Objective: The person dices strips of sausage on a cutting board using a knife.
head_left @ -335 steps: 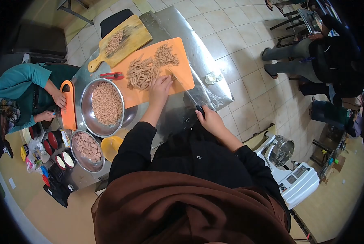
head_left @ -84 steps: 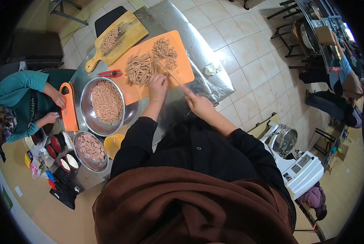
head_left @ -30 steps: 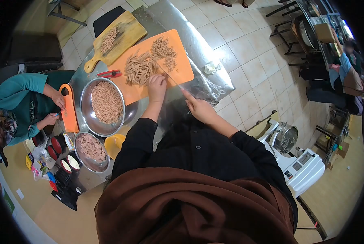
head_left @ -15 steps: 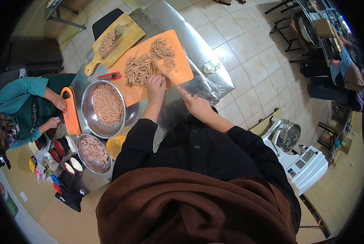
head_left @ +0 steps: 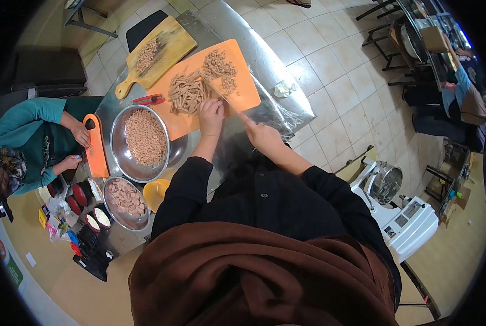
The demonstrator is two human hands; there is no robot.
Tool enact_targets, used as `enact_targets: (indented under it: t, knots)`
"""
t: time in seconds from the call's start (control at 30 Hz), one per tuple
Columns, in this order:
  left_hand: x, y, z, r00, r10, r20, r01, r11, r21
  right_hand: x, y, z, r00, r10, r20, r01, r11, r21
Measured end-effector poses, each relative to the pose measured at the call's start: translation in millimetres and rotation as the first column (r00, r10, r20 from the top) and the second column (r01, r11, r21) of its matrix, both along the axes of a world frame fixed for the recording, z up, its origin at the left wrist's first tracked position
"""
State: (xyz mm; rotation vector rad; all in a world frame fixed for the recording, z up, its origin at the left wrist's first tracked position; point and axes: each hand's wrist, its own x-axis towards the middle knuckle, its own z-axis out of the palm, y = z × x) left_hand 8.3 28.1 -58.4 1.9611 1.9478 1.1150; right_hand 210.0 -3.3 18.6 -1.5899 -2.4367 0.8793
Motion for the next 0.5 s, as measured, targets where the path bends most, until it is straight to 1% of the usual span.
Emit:
enact_targets:
  t: [0.07, 0.13, 0.17, 0.23, 0.27, 0.33, 0.37, 0.43, 0.5]
  knots:
    - [0, 1, 2, 1.000, -0.001, -0.001, 0.001, 1.000, 0.000, 1, 0, 1, 1.000, -0.009, -0.010, 0.009, 1.000, -0.011]
    - [1, 2, 5, 0.998, -0.015, 0.058, 0.016, 1.000, -0.004, 4, -2, 4, 0.999, -0.040, -0.031, 0.040, 0.999, -0.012]
    - [2, 2, 5, 0.998, -0.015, 0.058, 0.015, 1.000, -0.003, 5, -2, 5, 0.999, -0.040, -0.031, 0.039, 0.999, -0.011]
    - [3, 4, 7, 0.996, -0.021, 0.083, 0.020, 1.000, 0.016, 10, -2, 6, 0.999, -0.050, 0.001, 0.050, 0.997, -0.063]
    - [3, 5, 7, 0.996, -0.021, 0.084, 0.020, 1.000, 0.018, 11, -1, 6, 0.999, -0.050, 0.002, 0.050, 0.997, -0.061]
    - [3, 4, 8, 0.996, -0.026, 0.089, 0.025, 1.000, 0.010, 12, -1, 6, 0.996, -0.070, -0.061, 0.062, 0.989, -0.132]
    - [2, 3, 6, 0.996, -0.025, 0.089, 0.024, 1.000, 0.010, 11, -2, 8, 0.996, -0.069, -0.060, 0.061, 0.989, -0.133]
    - [-1, 1, 3, 1.000, -0.008, 0.018, 0.008, 0.999, -0.032, 10, -4, 12, 0.989, -0.053, -0.137, 0.032, 0.988, -0.153]
    - [-2, 1, 1, 1.000, -0.009, 0.029, 0.011, 0.999, -0.041, 9, -6, 20, 0.991, -0.051, -0.124, 0.029, 0.985, -0.172]
